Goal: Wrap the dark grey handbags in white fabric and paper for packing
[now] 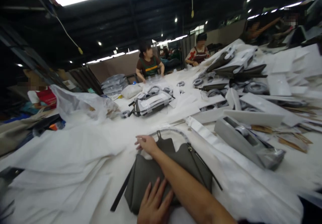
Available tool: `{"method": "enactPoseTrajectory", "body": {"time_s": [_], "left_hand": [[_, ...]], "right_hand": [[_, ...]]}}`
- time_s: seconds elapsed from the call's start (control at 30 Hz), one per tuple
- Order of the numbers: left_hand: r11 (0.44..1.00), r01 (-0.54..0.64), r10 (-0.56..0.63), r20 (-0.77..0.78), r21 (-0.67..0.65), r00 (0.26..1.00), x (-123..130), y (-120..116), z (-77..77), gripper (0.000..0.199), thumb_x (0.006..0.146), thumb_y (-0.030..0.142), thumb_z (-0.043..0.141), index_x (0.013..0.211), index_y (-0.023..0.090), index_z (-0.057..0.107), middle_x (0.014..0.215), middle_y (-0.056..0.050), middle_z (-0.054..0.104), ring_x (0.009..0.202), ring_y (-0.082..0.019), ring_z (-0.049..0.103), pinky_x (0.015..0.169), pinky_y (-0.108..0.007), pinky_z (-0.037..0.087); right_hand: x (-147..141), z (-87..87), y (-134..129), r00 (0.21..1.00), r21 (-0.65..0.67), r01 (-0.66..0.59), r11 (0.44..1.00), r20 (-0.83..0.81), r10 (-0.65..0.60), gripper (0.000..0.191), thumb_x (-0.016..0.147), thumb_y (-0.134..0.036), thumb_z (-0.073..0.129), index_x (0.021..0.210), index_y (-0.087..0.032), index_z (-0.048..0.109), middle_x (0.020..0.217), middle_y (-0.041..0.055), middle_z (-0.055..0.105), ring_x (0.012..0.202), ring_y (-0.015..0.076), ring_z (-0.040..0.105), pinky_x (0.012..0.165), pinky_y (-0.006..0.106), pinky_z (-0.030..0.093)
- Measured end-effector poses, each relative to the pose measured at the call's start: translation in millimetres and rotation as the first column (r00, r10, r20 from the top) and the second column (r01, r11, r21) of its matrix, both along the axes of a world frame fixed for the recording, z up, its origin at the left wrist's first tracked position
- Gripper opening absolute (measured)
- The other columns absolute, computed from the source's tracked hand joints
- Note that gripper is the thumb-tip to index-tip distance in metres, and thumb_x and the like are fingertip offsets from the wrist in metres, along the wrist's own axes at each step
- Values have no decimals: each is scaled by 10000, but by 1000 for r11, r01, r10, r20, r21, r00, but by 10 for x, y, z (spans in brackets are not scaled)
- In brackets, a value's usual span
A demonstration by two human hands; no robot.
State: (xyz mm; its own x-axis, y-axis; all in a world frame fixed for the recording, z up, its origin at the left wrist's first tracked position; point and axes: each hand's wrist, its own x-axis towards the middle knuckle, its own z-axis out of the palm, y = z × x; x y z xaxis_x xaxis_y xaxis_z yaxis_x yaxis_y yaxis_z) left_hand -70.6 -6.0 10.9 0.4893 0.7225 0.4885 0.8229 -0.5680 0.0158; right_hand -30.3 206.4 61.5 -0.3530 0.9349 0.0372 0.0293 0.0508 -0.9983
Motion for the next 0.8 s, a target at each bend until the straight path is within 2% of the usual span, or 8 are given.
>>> {"method": "enactPoseTrajectory", "body": {"time_s": [0.07, 0.13, 0.2, 0.3, 0.4, 0.53, 0.63, 0.8], "left_hand": [[999, -23, 24, 44, -23, 999, 5, -29, -16, 466, 920, 216, 579, 1364, 349, 531, 1423, -63, 523, 1331, -270, 468, 1079, -494, 439], [998, -30, 35, 100, -53, 994, 5, -41, 18, 462, 917, 213, 582, 1353, 361, 544, 1370, -62, 554, 1315, -255, 486, 1087, -490, 438], [996, -23, 34, 137, -81, 990, 2, -41, 74, 439, 916, 215, 590, 1331, 357, 566, 1325, -71, 568, 1285, -246, 512, 1087, -492, 441], [996, -19, 33, 160, -85, 987, 0, -35, 117, 429, 909, 217, 606, 1316, 349, 578, 1315, -76, 565, 1264, -246, 523, 1088, -506, 440], [999, -13, 22, 175, -50, 984, 1, -27, 89, 421, 911, 216, 603, 1309, 351, 584, 1318, -79, 566, 1261, -249, 524, 1082, -506, 443], [1000, 5, -4, 189, -6, 982, -12, -7, 7, 427, 935, 193, 542, 1337, 336, 569, 1342, -85, 562, 1263, -240, 524, 1092, -475, 425], [1000, 20, -22, 175, 16, 984, -36, 18, -86, 449, 942, 209, 521, 1372, 334, 540, 1356, -85, 558, 1266, -245, 523, 1103, -466, 404], [996, 45, -58, 174, 78, 983, -70, 99, -321, 438, 910, 251, 559, 1342, 325, 573, 1341, -104, 570, 1241, -270, 545, 1090, -476, 401]], "right_hand": [[63, 92, -22, 999, 10, -8, 1000, 46, 7, 383, 977, -249, 419, 1281, -82, 583, 1045, 147, 724, 648, 90, 684, 620, 207, 527], [202, 240, -68, 992, 62, -66, 996, 109, 59, 371, 979, -256, 427, 1265, -99, 604, 1066, 119, 722, 711, 84, 691, 654, 190, 514], [431, 409, -158, 969, 129, -169, 977, 205, 140, 345, 963, -279, 469, 1185, -97, 659, 997, 76, 735, 714, 83, 688, 674, 188, 496], [868, 577, -411, 883, 209, -323, 923, 417, 215, 265, 906, -294, 578, 992, -105, 742, 834, 21, 737, 715, 99, 676, 719, 211, 466], [1206, 569, -760, 720, 271, -422, 865, 680, 138, 144, 839, -266, 694, 891, -153, 766, 831, 35, 742, 821, 162, 671, 759, 248, 440], [1308, 446, -1078, 479, 270, -521, 810, 877, 16, 142, 870, -264, 679, 838, -148, 754, 852, 99, 736, 839, 221, 669, 722, 280, 432], [1276, 417, -1091, 381, 238, -592, 770, 924, 7, 195, 912, -288, 624, 834, -156, 745, 852, 89, 736, 823, 211, 667, 684, 275, 421], [1309, 412, -1036, 303, 258, -704, 661, 952, -49, 229, 925, -352, 605, 837, -186, 736, 819, 43, 733, 759, 163, 662, 591, 254, 381]]}}
